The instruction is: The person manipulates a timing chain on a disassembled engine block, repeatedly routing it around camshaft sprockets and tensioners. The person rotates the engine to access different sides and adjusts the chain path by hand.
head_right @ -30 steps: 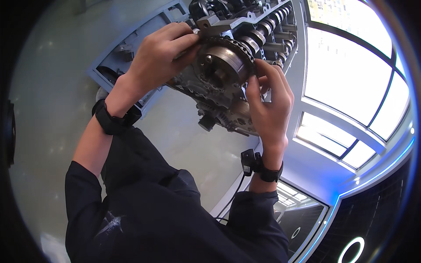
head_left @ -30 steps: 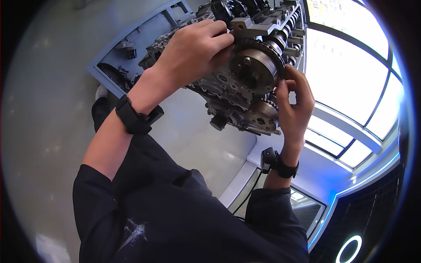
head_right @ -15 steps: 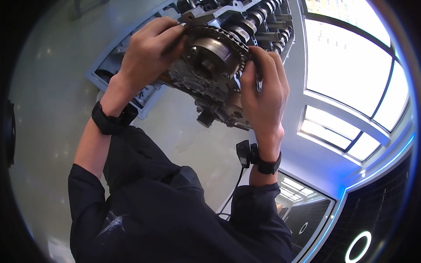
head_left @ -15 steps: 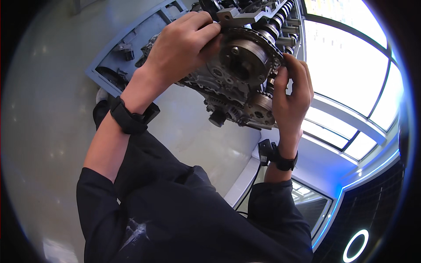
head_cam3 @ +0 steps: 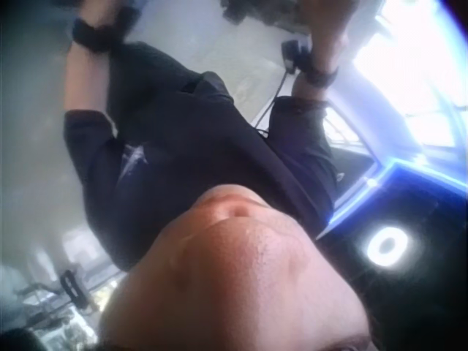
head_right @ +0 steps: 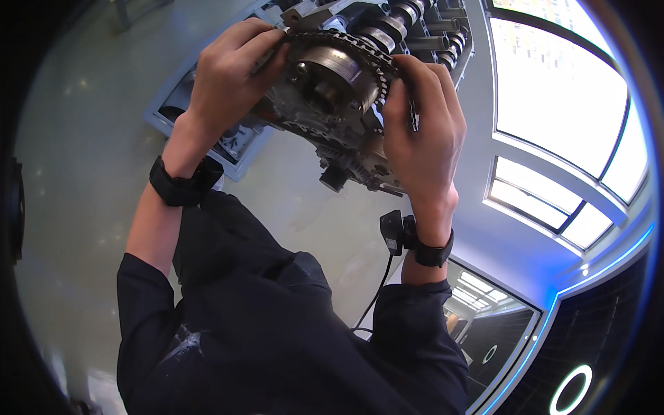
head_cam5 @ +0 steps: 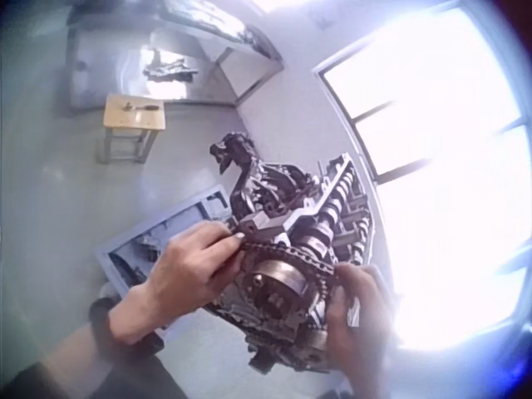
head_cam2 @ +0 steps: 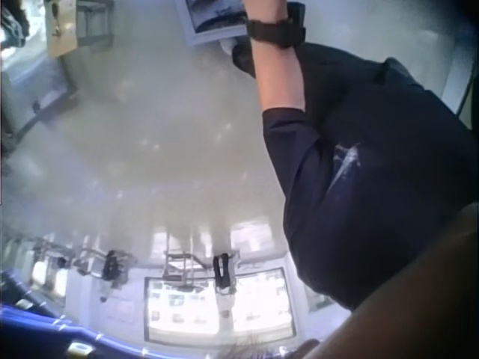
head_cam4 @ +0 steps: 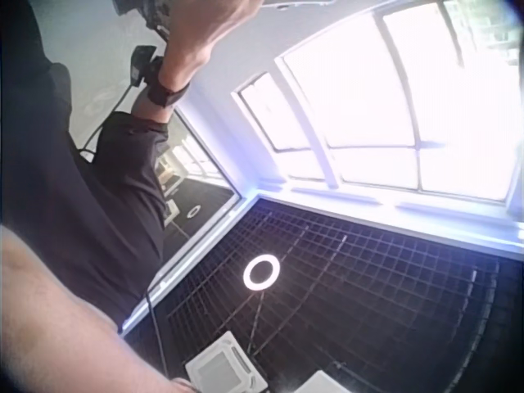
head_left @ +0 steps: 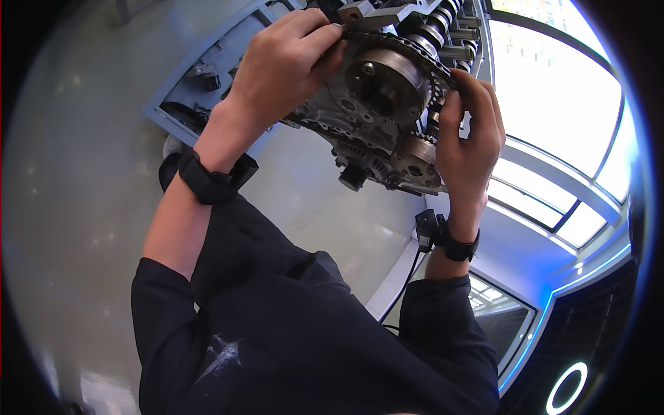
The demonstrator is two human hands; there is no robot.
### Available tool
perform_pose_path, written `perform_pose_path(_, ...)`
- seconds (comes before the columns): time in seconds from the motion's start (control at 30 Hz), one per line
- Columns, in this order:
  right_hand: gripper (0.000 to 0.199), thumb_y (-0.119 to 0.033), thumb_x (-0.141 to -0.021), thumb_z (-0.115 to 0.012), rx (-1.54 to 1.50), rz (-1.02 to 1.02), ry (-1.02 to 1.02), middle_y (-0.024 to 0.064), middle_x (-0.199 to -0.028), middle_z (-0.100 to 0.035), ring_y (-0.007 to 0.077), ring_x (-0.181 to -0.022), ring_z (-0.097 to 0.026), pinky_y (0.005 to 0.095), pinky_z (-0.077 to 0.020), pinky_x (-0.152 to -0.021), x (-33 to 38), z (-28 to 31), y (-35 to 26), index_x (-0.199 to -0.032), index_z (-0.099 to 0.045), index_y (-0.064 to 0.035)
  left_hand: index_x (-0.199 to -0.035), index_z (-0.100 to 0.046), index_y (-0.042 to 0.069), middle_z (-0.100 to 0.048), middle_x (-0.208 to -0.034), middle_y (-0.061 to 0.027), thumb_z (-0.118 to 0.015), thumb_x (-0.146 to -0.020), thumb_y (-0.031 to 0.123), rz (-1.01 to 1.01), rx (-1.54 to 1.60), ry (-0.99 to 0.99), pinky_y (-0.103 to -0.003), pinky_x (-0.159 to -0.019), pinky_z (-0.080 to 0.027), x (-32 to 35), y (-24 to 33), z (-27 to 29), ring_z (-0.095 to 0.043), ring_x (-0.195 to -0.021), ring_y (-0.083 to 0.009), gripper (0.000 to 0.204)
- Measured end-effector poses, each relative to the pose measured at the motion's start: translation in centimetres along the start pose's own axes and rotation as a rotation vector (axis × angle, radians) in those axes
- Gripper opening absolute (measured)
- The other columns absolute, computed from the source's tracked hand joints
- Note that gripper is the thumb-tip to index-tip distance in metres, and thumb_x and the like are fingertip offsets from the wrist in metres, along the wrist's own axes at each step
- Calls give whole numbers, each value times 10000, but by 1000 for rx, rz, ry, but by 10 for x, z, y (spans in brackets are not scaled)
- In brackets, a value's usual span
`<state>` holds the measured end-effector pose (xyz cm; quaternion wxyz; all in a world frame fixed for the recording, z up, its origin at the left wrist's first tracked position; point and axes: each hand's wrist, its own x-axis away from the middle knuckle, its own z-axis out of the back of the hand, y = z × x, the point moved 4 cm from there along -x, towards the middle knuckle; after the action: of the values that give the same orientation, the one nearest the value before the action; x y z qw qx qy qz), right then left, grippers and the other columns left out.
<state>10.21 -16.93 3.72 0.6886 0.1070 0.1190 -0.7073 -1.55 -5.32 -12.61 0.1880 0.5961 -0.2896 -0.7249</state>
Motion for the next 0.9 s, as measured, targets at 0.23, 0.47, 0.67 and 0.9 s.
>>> perform_pose_path(0.23, 225, 16, -896, -615, 6, -41, 11, 116, -933, -637, 219, -773, -643, 318, -527, -699, 3, 1, -1, -1114, -666, 19, -944, -692, -1, -664, -882, -101, -762, -807, 37, 45, 13, 18, -345, -643, -544, 3, 5, -2, -654, -732, -275, 158)
perform_pose_path(0.47, 228, 26, -888, -628, -7, -48, 15, 118, -938, -648, 208, -769, -650, 316, -534, -690, 2, 1, -1, -1110, -676, 22, -972, -683, -5, -664, -898, -105, -768, -794, 32, 2, -12, 48, -342, -645, -546, 2, 5, -4, -657, -744, -276, 201)
perform_pose_path(0.67, 224, 29, -888, -640, -17, 6, 8, 129, -938, -658, 226, -776, -660, 321, -542, -692, 2, 4, 1, -1108, -679, 27, -962, -683, -5, -662, -900, -102, -761, -787, 7, 81, 63, 21, -343, -649, -548, 6, 5, -4, -658, -747, -273, 192)
perform_pose_path(0.9, 236, 33, -896, -629, -75, -10, 3, 141, -962, -652, 245, -809, -662, 325, -540, -721, 1, 3, -3, -1129, -668, 30, -1013, -625, -20, -627, -963, -131, -747, -794, 58, 80, 44, -109, -393, -765, -552, -3, 0, -3, -632, -890, -314, 263)
